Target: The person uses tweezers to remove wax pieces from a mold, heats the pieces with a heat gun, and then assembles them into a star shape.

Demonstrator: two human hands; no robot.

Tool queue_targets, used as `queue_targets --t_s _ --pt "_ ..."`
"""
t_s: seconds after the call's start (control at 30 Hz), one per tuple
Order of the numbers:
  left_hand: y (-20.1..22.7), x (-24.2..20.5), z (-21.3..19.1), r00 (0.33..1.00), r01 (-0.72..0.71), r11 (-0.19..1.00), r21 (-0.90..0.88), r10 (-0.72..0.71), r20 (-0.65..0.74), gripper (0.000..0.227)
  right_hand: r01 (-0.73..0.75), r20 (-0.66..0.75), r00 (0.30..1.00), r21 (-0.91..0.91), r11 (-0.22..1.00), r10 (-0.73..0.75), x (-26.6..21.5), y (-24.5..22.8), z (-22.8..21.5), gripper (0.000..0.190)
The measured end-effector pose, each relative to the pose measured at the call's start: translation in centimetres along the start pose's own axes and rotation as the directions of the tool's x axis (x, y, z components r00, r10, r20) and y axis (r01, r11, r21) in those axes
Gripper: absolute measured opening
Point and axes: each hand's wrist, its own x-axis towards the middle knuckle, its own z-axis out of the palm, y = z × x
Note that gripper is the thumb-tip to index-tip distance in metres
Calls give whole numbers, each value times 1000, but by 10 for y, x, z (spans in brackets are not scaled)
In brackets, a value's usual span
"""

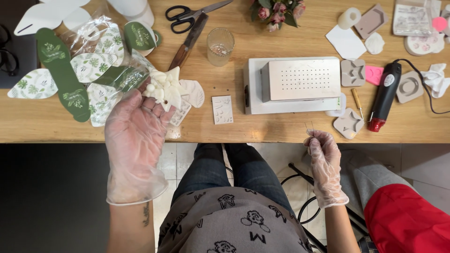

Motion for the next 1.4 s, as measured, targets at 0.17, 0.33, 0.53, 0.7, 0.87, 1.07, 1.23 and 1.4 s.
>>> queue_targets --t_s 0.17,0.33,0.53,0.7,0.87,1.07,1.23,1.4 --pt "3 0 -9 996 -5 999 -37 8 84 30 -1 7 1000 -71 997 2 -2 -7 5 24" --pt "-7 -4 -2 996 -27 1000 9 26 81 34 -9 20 1000 -58 998 10 -6 -9 9 25" --pt "-17 -5 7 994 82 991 103 -89 70 53 -7 18 1000 -56 998 8 -9 -9 10 25" --pt "-28 -6 6 974 91 994 68 -103 201 52 -11 -9 1000 -48 999 11 -16 -24 16 25" --pt "-48 -11 23 960 101 988 119 -128 248 53 57 29 998 -63 996 -55 -30 -67 31 25" --pt "-74 -24 42 956 194 980 53 -200 213 60 464 127 886 -207 861 -447 -54 -123 54 34" --pt "-82 -33 61 949 223 975 3 -218 227 63 645 203 750 -433 630 -629 -62 -149 57 25" --pt "-88 -31 63 908 255 967 -26 -230 351 60 569 186 821 -331 753 -539 -53 -151 51 21"
